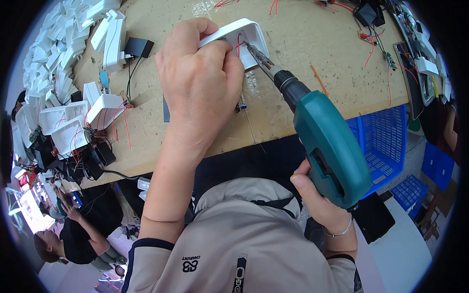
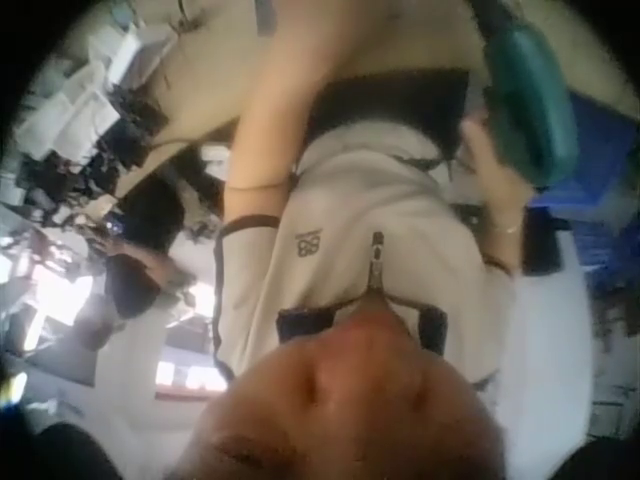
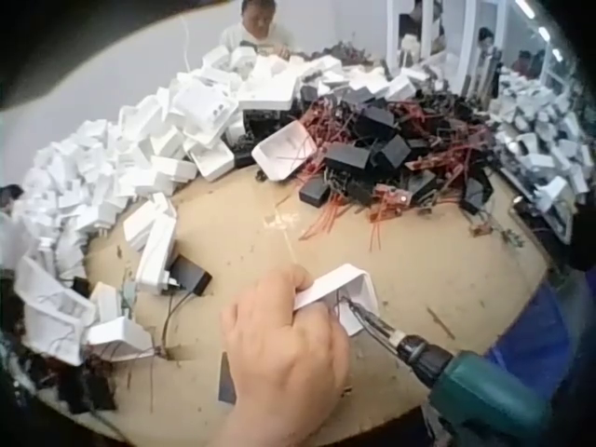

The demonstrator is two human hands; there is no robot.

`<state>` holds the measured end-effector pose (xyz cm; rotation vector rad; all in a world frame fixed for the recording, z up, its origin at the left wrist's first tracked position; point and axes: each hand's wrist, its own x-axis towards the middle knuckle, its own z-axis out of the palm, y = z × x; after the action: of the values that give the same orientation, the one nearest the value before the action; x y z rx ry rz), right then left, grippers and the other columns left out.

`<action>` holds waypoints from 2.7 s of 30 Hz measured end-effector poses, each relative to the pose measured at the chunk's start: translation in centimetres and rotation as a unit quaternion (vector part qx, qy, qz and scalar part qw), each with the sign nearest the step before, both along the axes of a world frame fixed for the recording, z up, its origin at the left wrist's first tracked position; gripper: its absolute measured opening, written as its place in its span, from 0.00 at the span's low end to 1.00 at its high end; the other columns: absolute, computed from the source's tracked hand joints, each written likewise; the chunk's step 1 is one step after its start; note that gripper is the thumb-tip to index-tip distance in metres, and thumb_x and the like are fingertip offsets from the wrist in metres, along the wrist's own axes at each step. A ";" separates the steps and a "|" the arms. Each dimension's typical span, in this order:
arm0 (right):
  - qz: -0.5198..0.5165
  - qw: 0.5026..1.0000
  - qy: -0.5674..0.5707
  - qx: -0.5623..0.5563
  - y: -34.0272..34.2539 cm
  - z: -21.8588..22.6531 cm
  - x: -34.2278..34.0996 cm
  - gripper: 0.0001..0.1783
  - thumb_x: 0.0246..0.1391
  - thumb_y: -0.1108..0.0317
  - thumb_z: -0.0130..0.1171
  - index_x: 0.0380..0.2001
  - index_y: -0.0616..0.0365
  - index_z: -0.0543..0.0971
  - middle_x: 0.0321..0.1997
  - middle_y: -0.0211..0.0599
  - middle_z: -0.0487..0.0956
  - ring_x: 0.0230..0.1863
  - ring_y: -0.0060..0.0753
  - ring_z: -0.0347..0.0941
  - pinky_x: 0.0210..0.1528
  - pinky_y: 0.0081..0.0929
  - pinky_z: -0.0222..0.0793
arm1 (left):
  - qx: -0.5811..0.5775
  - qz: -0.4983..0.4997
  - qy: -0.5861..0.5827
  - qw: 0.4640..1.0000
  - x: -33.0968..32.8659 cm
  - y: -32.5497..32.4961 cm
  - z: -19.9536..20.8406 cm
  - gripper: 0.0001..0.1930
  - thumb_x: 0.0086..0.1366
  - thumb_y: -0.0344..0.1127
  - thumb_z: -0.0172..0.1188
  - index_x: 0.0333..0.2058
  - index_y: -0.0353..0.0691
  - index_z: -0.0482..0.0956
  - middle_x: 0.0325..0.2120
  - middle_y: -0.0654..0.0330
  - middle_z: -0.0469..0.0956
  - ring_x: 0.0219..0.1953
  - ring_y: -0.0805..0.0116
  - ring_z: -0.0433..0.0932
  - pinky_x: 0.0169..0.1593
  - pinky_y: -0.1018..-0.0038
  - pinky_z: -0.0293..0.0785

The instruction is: Soldering components inside small white plastic boxes using a solder gun.

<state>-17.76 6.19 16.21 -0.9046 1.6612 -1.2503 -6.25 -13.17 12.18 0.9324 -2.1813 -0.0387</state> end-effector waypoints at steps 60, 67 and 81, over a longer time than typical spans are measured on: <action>0.045 0.990 0.058 -0.117 4.8 -1.4 1.2 0.35 0.41 0.68 0.67 0.51 0.71 0.64 0.50 0.52 0.71 0.28 0.25 0.72 0.29 0.19 0.69 | -0.022 0.027 0.002 0.999 4.9 2.2 1.0 0.02 0.40 0.26 0.57 0.16 0.35 0.74 0.32 0.57 0.71 0.34 0.59 0.68 0.39 0.66 0.60; 0.105 0.988 0.066 -0.088 4.0 -1.9 0.8 0.33 0.40 0.72 0.65 0.51 0.71 0.65 0.48 0.52 0.72 0.28 0.25 0.72 0.29 0.19 0.69 | 0.019 0.030 -0.066 0.997 5.1 2.4 2.3 0.02 0.43 0.26 0.59 0.19 0.35 0.78 0.32 0.58 0.73 0.35 0.60 0.70 0.39 0.68 0.65; 0.089 0.995 -0.008 -0.049 3.7 -2.0 1.3 0.32 0.41 0.75 0.63 0.52 0.68 0.64 0.49 0.50 0.70 0.30 0.25 0.71 0.30 0.19 0.69 | 0.047 0.021 -0.092 0.994 4.7 2.6 3.1 0.03 0.45 0.25 0.57 0.19 0.31 0.77 0.31 0.55 0.73 0.34 0.57 0.71 0.37 0.67 0.67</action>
<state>-16.45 9.85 14.25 -1.0746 1.4811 -1.2210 -1.53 -10.61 15.28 1.0719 -2.3444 -0.0366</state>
